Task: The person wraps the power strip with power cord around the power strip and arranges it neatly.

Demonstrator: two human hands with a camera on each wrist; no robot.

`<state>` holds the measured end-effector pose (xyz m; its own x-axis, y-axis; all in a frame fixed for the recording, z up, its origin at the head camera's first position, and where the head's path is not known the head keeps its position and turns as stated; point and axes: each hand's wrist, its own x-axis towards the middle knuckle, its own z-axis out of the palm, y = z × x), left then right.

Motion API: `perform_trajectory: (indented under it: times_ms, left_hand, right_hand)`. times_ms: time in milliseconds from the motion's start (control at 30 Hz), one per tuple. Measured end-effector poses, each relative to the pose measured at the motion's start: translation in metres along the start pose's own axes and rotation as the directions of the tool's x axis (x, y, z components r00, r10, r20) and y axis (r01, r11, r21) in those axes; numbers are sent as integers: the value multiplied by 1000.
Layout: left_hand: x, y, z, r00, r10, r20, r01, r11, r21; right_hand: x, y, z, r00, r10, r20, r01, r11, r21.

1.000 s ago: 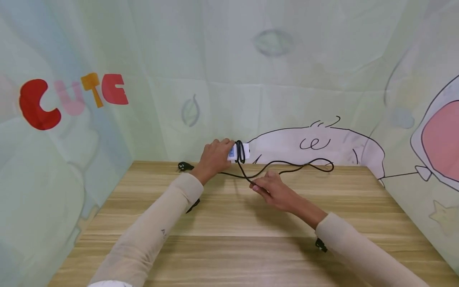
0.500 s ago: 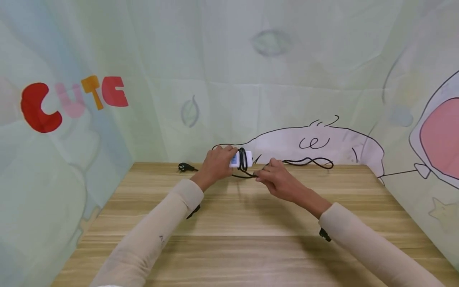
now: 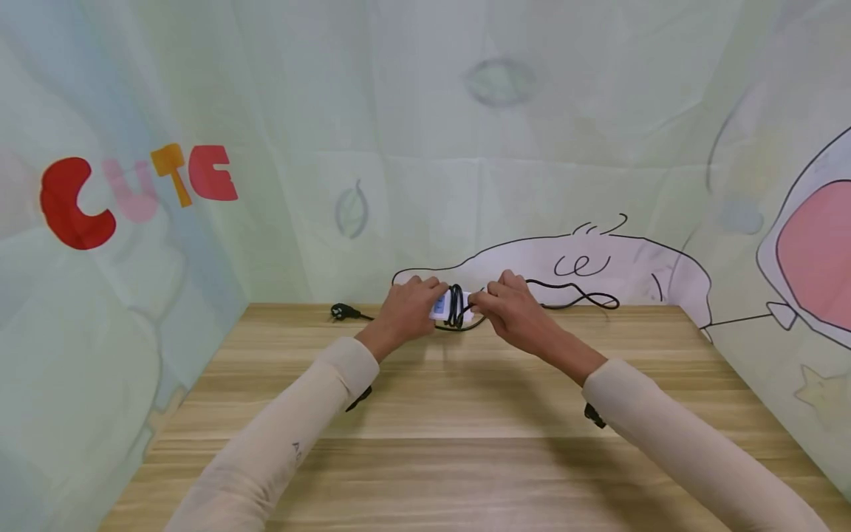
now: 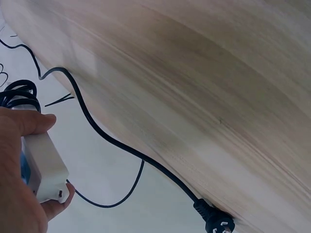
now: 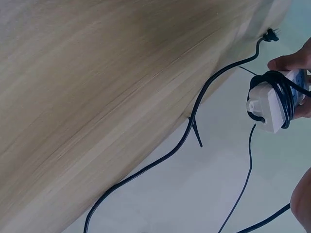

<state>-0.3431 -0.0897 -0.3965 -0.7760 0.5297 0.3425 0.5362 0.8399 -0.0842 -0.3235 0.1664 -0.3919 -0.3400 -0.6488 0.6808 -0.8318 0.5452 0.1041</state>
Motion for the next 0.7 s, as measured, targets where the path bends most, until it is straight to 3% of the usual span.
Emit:
perform_trajectory:
  times_ms: [300,533,700]
  left_hand:
    - [-2,7,2,999,34,41,-32,998,-55]
    - [-4,11,-2,993,53,103,-44,995,-93]
    - [-4,13,-3,990,71,122,-55,990,-130]
  right_hand:
    - [13,-4,6,996,91,10,-90,994,-65]
    - [20,-4,8,997,80,-24,-81,996,-36]
    - [24,-1,8,991,132,3,-132,991,8]
